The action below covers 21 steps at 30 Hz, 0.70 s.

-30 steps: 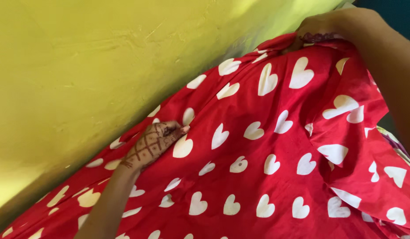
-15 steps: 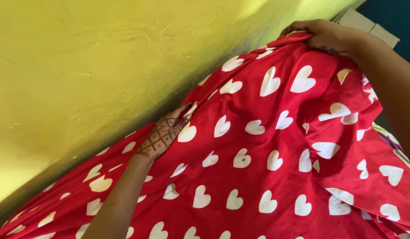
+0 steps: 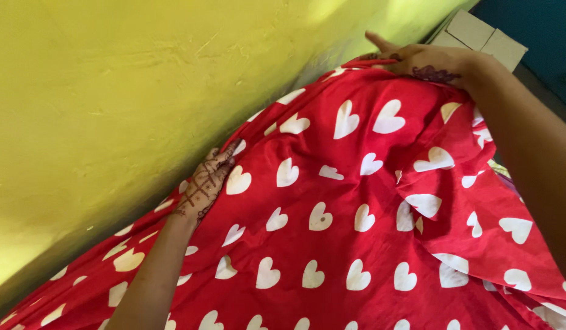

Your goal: The person spreads a red heart-patterned blanket across a bed, smoothing the fabric with their hands and tucking the edges under the mattress.

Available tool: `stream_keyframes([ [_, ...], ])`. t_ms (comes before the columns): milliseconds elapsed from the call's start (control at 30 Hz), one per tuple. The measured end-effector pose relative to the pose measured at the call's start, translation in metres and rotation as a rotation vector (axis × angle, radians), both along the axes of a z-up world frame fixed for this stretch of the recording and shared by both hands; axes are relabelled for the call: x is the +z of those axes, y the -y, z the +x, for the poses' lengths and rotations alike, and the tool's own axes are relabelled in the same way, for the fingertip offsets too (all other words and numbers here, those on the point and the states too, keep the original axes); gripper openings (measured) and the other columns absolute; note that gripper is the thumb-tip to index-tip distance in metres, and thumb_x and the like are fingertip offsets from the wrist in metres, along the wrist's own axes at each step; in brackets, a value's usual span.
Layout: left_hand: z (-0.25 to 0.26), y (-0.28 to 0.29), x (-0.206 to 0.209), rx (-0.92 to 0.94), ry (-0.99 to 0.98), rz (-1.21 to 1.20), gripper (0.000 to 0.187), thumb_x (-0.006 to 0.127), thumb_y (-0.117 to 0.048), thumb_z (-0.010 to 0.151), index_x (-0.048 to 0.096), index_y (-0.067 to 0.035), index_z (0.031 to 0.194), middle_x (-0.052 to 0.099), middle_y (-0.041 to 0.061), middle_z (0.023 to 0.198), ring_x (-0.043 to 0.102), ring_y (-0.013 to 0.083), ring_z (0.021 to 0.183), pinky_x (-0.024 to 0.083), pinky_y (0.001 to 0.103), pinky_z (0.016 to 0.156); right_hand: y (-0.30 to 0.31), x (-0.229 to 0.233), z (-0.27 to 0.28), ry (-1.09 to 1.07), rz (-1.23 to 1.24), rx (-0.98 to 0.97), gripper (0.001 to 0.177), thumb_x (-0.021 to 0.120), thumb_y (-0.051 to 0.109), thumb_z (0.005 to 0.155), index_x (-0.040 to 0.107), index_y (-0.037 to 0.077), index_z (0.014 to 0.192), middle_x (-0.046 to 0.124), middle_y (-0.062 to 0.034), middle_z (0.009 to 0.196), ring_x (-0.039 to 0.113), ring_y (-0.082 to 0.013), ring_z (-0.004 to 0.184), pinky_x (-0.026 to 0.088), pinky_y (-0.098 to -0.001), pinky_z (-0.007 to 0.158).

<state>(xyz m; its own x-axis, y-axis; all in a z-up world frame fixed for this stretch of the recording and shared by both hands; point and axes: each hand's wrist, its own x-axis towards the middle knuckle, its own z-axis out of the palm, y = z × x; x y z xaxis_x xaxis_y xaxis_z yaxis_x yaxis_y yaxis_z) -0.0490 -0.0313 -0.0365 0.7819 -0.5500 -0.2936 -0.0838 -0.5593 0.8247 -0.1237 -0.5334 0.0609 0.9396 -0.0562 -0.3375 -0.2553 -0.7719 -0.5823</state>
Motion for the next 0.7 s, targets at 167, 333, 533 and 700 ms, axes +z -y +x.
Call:
stream_keyframes([
  [167, 0.0, 0.006, -0.007, -0.078, -0.049, 0.008, 0.062, 0.054, -0.04, 0.096, 0.049, -0.022, 0.155, 0.035, 0.013, 0.159, 0.034, 0.027, 0.146, 0.024, 0.038, 0.119, 0.014, -0.017, 0.015, 0.096, -0.128, 0.25, 0.054, 0.056, 0.013, 0.1, 0.051, -0.001, 0.152, 0.048, -0.0258, 0.155, 0.05, -0.0353, 0.136, 0.03, -0.0458, 0.115],
  [333, -0.007, -0.003, 0.032, -0.195, -0.088, 0.106, 0.08, 0.056, -0.057, 0.089, 0.041, -0.02, 0.159, 0.035, 0.017, 0.155, 0.034, 0.0302, 0.144, 0.027, 0.039, 0.12, 0.02, 0.0, 0.001, -0.308, -0.506, -0.068, 0.052, 0.057, 0.011, 0.098, 0.054, 0.001, 0.149, 0.054, -0.0231, 0.151, 0.054, -0.0332, 0.132, 0.035, -0.0432, 0.112],
  [533, -0.018, -0.024, 0.052, -0.373, -0.175, 0.576, 0.105, 0.059, -0.076, 0.081, 0.031, -0.018, 0.165, 0.035, 0.022, 0.15, 0.034, 0.0341, 0.14, 0.031, 0.041, 0.121, 0.05, -0.004, -0.004, -0.387, -0.507, -0.201, 0.052, 0.058, 0.009, 0.095, 0.058, 0.003, 0.146, 0.06, -0.0198, 0.146, 0.058, -0.0306, 0.128, 0.04, -0.04, 0.108],
  [700, -0.007, -0.018, 0.04, -0.254, 0.151, 0.347, 0.099, 0.047, -0.082, 0.087, 0.038, -0.007, 0.151, 0.051, 0.022, 0.147, 0.049, 0.0376, 0.135, 0.041, 0.047, 0.109, 0.069, -0.024, 0.0, -0.364, -0.302, -0.299, 0.051, 0.06, 0.007, 0.092, 0.061, 0.004, 0.143, 0.065, -0.0171, 0.142, 0.062, -0.0284, 0.124, 0.045, -0.0374, 0.105],
])
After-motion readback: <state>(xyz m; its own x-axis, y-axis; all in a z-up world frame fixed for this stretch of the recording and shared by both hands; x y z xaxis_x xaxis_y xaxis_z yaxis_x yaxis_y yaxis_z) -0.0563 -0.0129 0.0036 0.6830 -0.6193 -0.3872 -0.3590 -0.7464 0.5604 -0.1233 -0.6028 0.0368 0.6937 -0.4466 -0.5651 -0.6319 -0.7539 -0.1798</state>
